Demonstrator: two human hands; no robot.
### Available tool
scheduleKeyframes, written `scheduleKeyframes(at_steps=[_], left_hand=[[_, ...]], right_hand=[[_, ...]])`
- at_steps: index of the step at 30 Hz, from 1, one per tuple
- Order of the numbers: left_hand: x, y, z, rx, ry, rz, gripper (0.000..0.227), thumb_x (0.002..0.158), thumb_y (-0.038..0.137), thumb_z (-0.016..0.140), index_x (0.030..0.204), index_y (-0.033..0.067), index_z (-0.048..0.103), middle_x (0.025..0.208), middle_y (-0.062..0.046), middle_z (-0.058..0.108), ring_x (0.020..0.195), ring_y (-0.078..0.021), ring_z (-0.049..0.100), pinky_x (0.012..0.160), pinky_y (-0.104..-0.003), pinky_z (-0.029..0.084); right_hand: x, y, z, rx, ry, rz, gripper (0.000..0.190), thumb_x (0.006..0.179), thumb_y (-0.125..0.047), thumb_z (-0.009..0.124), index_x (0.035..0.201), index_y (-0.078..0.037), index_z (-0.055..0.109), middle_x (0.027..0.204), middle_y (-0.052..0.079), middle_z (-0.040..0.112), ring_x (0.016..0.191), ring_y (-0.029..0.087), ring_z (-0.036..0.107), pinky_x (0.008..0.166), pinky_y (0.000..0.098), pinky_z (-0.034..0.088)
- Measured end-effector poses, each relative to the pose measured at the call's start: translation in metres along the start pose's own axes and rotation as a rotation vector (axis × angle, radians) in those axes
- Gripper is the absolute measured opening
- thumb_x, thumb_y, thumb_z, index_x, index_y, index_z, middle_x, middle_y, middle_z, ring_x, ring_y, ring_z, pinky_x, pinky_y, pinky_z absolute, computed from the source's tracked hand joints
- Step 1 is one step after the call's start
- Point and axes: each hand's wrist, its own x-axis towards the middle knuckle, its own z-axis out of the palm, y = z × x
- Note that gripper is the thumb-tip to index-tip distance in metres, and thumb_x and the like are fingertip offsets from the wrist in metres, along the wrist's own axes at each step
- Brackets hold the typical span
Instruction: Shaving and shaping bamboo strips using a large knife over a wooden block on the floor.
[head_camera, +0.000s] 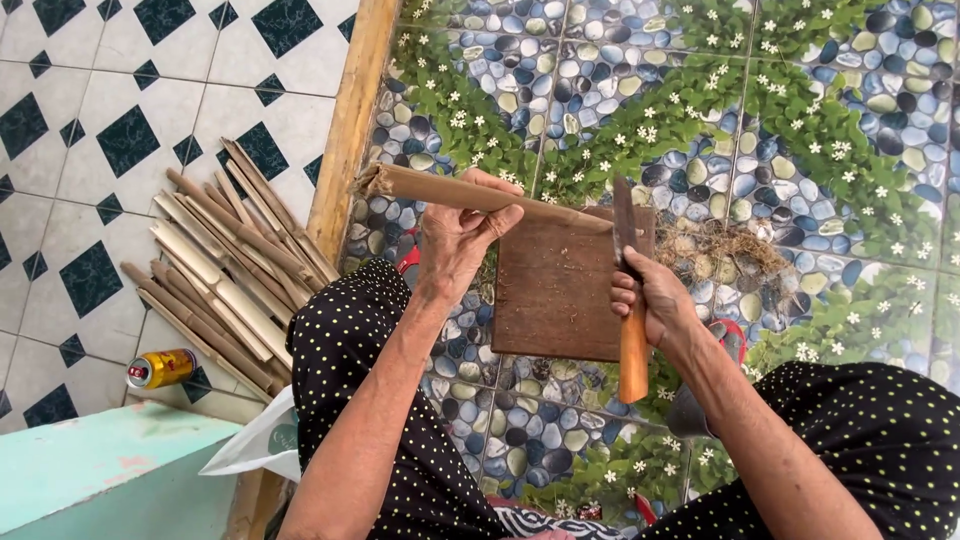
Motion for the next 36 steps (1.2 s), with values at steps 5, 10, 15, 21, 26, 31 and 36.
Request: scheduleKeyframes(at_steps=[5, 10, 15, 21, 26, 31, 36], left_hand=[[-0.008, 0.011, 0.009, 0.034, 0.037, -0.023, 0.013, 0.092, 0.019, 0.082, 0.103, 0.0157, 0.075, 0.093, -0.003, 0.072, 0.097, -0.0144, 0.072, 0.089, -0.032, 0.062], [-0.015, 0.010, 0.019, 0.038, 0.075, 0.001, 0.014, 0.091, 0.019, 0.083, 0.103, 0.0163, 0.075, 0.093, -0.003, 0.072, 0.097, -0.0130, 0.071, 0.085, -0.032, 0.063], [-0.015, -0.013, 0.018, 0.043, 0.133, -0.009, 0.015, 0.091, 0.018, 0.083, 0.103, 0.0159, 0.075, 0.092, -0.004, 0.074, 0.090, -0.0128, 0.071, 0.080, -0.032, 0.065], [-0.013, -0.020, 0.021, 0.031, 0.156, 0.015, 0.013, 0.093, 0.020, 0.081, 0.103, 0.0157, 0.075, 0.092, -0.004, 0.074, 0.092, -0.0144, 0.073, 0.077, -0.034, 0.065], [-0.014, -0.003, 0.026, 0.107, 0.176, 0.069, 0.017, 0.091, 0.021, 0.082, 0.103, 0.0109, 0.075, 0.091, -0.012, 0.075, 0.088, -0.0253, 0.077, 0.072, -0.036, 0.068], [-0.012, -0.002, 0.028, 0.102, 0.215, 0.064, 0.025, 0.088, 0.023, 0.085, 0.102, 0.0052, 0.074, 0.091, -0.018, 0.075, 0.083, -0.0286, 0.077, 0.073, -0.039, 0.069], [-0.012, -0.027, 0.025, 0.114, 0.230, 0.066, 0.024, 0.089, 0.022, 0.085, 0.104, 0.0058, 0.075, 0.093, -0.016, 0.077, 0.083, -0.0271, 0.078, 0.067, -0.034, 0.069]], right_hand=[[-0.055, -0.010, 0.049, -0.033, -0.062, -0.058, 0.024, 0.106, -0.033, 0.063, 0.102, -0.012, 0.052, 0.061, -0.003, 0.038, 0.042, 0.010, 0.041, 0.036, 0.0276, 0.042], [-0.047, -0.004, 0.041, -0.042, -0.020, -0.103, 0.025, 0.107, -0.033, 0.060, 0.104, -0.010, 0.055, 0.064, -0.005, 0.040, 0.044, 0.007, 0.043, 0.038, 0.0255, 0.043], [-0.071, -0.013, 0.069, -0.032, -0.064, -0.108, 0.024, 0.105, -0.032, 0.064, 0.101, -0.011, 0.052, 0.060, -0.001, 0.039, 0.040, 0.011, 0.043, 0.034, 0.0281, 0.042], [-0.060, -0.013, 0.065, -0.045, -0.077, -0.089, 0.024, 0.107, -0.035, 0.061, 0.099, -0.014, 0.052, 0.060, -0.005, 0.046, 0.039, 0.008, 0.048, 0.032, 0.0241, 0.044], [-0.050, -0.011, 0.054, -0.056, -0.046, -0.104, 0.026, 0.107, -0.034, 0.059, 0.098, -0.011, 0.052, 0.060, -0.006, 0.039, 0.040, 0.006, 0.042, 0.033, 0.0245, 0.042], [-0.064, -0.014, 0.069, 0.007, -0.096, -0.032, 0.027, 0.107, -0.034, 0.060, 0.094, -0.012, 0.050, 0.058, -0.005, 0.035, 0.038, 0.008, 0.039, 0.032, 0.0256, 0.040], [-0.053, -0.009, 0.060, -0.037, -0.083, -0.037, 0.026, 0.108, -0.038, 0.055, 0.098, -0.014, 0.053, 0.062, -0.011, 0.035, 0.041, 0.002, 0.038, 0.034, 0.0207, 0.039]])
